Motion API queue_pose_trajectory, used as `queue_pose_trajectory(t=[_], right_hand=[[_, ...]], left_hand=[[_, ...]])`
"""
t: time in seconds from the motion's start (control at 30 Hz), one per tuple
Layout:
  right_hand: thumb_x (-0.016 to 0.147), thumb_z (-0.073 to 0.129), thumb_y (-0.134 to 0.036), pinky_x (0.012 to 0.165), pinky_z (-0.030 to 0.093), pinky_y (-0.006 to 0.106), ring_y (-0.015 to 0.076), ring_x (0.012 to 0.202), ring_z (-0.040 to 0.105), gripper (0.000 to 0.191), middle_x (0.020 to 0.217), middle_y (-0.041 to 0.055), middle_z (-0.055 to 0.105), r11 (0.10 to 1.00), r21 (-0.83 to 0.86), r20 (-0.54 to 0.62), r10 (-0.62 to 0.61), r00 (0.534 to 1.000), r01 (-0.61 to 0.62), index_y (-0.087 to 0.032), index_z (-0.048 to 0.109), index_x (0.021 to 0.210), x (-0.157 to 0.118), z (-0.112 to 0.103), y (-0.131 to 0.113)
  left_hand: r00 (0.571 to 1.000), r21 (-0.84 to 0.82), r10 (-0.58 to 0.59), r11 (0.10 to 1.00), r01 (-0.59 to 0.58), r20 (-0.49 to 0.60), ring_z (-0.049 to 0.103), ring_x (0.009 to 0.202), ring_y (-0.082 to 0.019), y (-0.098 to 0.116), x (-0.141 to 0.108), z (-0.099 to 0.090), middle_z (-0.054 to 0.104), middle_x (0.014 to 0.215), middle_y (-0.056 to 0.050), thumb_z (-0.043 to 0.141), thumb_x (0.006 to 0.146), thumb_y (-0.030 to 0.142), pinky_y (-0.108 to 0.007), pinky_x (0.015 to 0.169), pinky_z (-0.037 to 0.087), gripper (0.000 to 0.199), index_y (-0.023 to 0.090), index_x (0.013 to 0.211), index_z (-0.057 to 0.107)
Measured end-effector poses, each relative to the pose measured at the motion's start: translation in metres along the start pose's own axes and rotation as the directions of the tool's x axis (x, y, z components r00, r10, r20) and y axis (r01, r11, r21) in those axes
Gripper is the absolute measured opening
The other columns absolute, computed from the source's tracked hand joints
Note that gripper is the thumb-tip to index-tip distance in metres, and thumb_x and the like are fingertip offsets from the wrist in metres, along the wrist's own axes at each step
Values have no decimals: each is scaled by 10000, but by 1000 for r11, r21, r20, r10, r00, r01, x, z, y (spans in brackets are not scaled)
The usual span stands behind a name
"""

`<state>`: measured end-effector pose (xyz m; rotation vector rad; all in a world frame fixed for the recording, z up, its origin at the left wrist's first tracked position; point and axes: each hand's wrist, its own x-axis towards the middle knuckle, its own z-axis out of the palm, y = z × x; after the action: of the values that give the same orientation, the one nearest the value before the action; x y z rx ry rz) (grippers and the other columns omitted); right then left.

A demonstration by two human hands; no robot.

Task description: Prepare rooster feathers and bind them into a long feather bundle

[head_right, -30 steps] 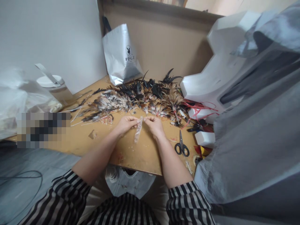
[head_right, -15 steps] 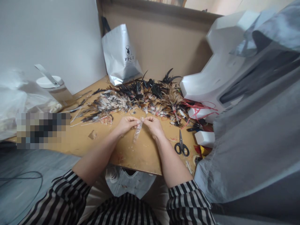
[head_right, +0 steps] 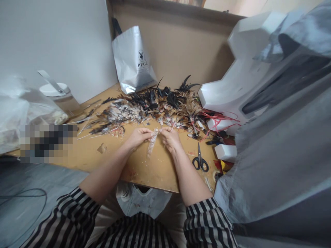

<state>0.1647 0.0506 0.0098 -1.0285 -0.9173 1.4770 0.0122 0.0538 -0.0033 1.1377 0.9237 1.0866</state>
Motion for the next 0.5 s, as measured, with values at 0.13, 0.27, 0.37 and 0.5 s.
queue_pose_trajectory(t=[0.13,0.27,0.37,0.5], right_hand=[[526,761,-284,330,70,161,-1,329,155,293,418,-102,375,1000,31,10,-8,1000,8,-166,514,632,0,-3,-6],[537,763,-340,328,94,170,13,324,180,315,385,-111,331,998,-62,42,32,999,-30,-160,559,696,-4,4,-1],[521,766,-349,325,115,176,18,319,202,322,374,-107,328,994,-110,-8,10,1000,-11,-162,534,644,-5,7,2],[537,744,-349,325,107,174,9,324,187,327,412,-95,374,997,-68,-61,-34,998,30,-175,473,598,-2,3,0]], left_hand=[[1000,10,-5,1000,5,-11,464,484,-62,1,0,0,603,557,-16,748,548,328,-203,502,343,254,109,648,667],[1000,13,0,1000,0,0,463,483,-64,1,0,0,602,554,-15,741,554,322,-204,501,344,244,109,640,660],[1000,18,7,1000,-7,4,450,476,-60,0,0,0,590,540,-10,737,557,315,-201,494,337,236,108,636,656],[1000,14,17,1000,-17,-24,451,480,-63,-1,1,-1,579,536,-8,733,564,324,-202,494,341,245,109,656,662]])
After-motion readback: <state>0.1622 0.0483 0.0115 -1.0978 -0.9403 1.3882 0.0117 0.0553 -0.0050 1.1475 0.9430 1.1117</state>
